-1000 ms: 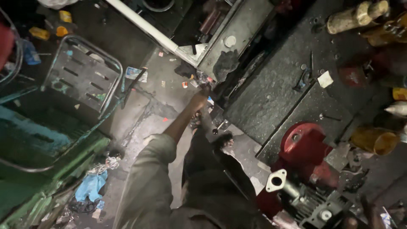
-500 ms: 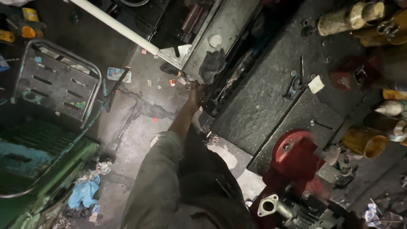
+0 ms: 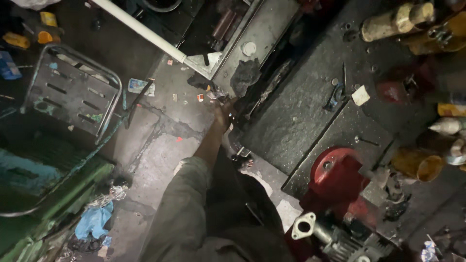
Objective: The person cleans a small metal part with a rag, then wipes the engine block held in a bench vise. They pick up a bolt, apply lubricant from a container, and insert the bolt into the engine block, tightening it by hand.
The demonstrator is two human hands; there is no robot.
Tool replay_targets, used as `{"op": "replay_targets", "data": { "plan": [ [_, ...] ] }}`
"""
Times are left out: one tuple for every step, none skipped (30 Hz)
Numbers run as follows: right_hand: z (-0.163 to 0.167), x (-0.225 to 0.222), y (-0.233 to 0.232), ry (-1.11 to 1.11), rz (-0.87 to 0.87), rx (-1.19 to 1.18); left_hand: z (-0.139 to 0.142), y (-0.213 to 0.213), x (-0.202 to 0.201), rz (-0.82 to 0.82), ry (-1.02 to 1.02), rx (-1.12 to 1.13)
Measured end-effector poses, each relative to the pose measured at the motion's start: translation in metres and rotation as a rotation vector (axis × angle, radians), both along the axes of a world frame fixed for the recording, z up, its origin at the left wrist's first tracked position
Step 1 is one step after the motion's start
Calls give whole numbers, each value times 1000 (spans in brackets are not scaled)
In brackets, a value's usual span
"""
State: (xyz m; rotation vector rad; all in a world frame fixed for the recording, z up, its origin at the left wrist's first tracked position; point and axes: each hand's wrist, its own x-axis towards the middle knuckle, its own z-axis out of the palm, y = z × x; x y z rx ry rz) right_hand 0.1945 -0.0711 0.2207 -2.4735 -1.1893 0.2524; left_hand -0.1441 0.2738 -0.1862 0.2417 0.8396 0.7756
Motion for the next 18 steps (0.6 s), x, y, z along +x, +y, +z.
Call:
{"op": "replay_targets", "data": {
  "plan": [
    [-1, -1, -1, 1, 6, 13, -1, -3, -1, 6, 9, 164],
    [-1, -3, -1, 0, 10, 29, 0, -5, -2, 59, 77, 97],
    [-2, -4, -1, 3, 17, 44, 3, -7, -4, 115, 147, 34],
    [-4, -5, -1, 7, 24, 66, 5, -8, -7, 175, 216, -22],
    [-7, -7, 0, 9, 41, 97, 9, -9, -11, 223, 152, -76],
    [-12, -9, 0, 9, 51, 133, 14, -10, -17, 271, 86, -128],
    [-19, -12, 2, 12, 74, 172, 22, -9, -24, 317, 20, -177],
    [-24, -15, 3, 15, 88, 218, 33, -11, -32, 333, -40, -76],
    [-27, -18, 1, 16, 106, 276, 48, -17, -39, 344, -98, 19],
    [-34, -23, 3, 31, 124, 338, 66, -22, -47, 351, -159, 119],
    [-38, -29, 4, 53, 132, 411, 86, -26, -54, 349, -180, 167],
    [-42, -34, 8, 82, 146, 491, 110, -32, -59, 347, -202, 216],
    [-42, -42, 10, 111, 157, 564, 135, -41, -63, 345, -224, 262],
    [-41, -47, 17, 147, 167, 602, 161, -52, -66, 317, -197, 292],
    [-38, -53, 23, 183, 177, 639, 188, -59, -67, 289, -172, 329],
    [-34, -57, 30, 249, 231, 676, 214, -63, -67, 259, -147, 373],
    [-30, -58, 37, 320, 280, 711, 240, -70, -64, 214, -66, 440],
    [-26, -59, 43, 394, 328, 743, 265, -78, -61, 167, 14, 503]
  ]
}}
